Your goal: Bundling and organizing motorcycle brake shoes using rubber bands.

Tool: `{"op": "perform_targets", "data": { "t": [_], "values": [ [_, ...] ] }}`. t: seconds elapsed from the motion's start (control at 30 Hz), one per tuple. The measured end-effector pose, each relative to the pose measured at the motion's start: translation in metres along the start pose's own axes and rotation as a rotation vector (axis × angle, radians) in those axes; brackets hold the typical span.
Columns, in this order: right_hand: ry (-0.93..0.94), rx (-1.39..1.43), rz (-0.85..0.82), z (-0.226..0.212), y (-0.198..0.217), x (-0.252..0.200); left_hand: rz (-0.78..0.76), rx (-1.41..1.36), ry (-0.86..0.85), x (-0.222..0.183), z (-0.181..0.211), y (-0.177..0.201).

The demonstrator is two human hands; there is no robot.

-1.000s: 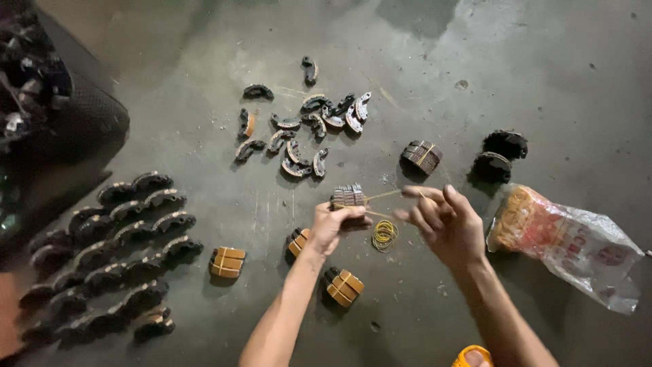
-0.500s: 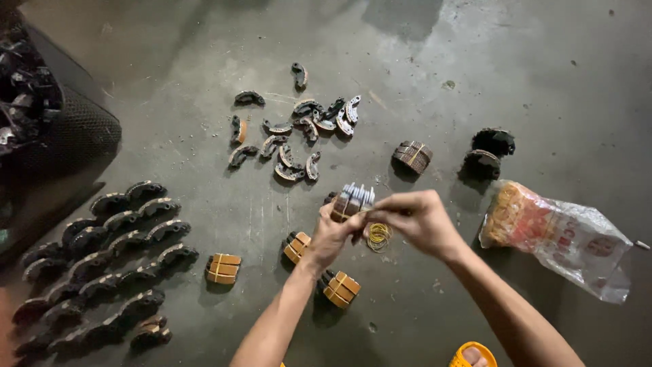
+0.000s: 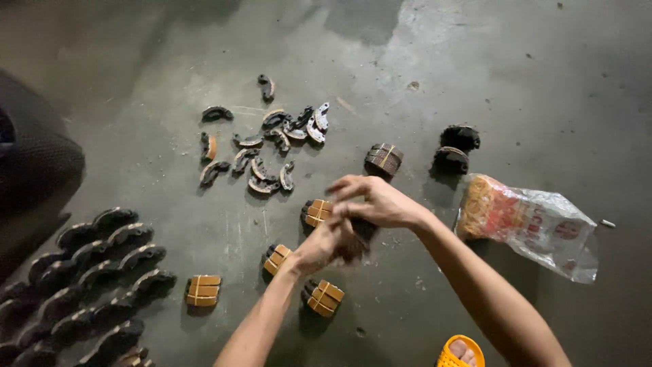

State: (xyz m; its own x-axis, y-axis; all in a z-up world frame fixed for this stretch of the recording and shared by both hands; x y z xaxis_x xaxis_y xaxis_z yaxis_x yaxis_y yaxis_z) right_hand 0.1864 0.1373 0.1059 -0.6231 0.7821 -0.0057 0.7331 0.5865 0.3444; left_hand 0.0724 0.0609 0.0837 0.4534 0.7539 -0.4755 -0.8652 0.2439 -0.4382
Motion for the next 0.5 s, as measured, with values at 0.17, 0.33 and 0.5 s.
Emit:
{"op": "perform_targets", "data": {
  "t": [0.17, 0.33, 0.5],
  "values": [
    [-0.178, -0.032, 0.495, 0.063, -0.022, -0.038, 0.406, 0.081, -0.279, 0.06, -0.045, 0.04],
    [-0.241, -0.228, 0.461, 0.134, -0.015, -0.046, 0.219, -0.425, -0.062, 0.088, -0.065, 0.014],
    [-0.325, -0.592, 0.438, 0.203, 0.014, -0.065, 0.17, 0.353, 0.144, 0.122, -0.111, 0.027]
  ]
}}
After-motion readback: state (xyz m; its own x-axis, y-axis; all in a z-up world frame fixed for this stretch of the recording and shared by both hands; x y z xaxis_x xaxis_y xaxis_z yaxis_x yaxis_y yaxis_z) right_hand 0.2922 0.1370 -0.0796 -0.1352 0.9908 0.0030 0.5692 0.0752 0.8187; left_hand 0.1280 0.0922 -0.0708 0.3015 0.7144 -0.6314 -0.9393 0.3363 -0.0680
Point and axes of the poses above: each hand's wrist, its own x-axis towards the middle knuckle, its own y-axis out of the back of the hand, z = x × y, the point moved 6 cm from there along x, towards the middle knuckle, and after that the axes turned 5 degrees about z, right-handed, at the moved point
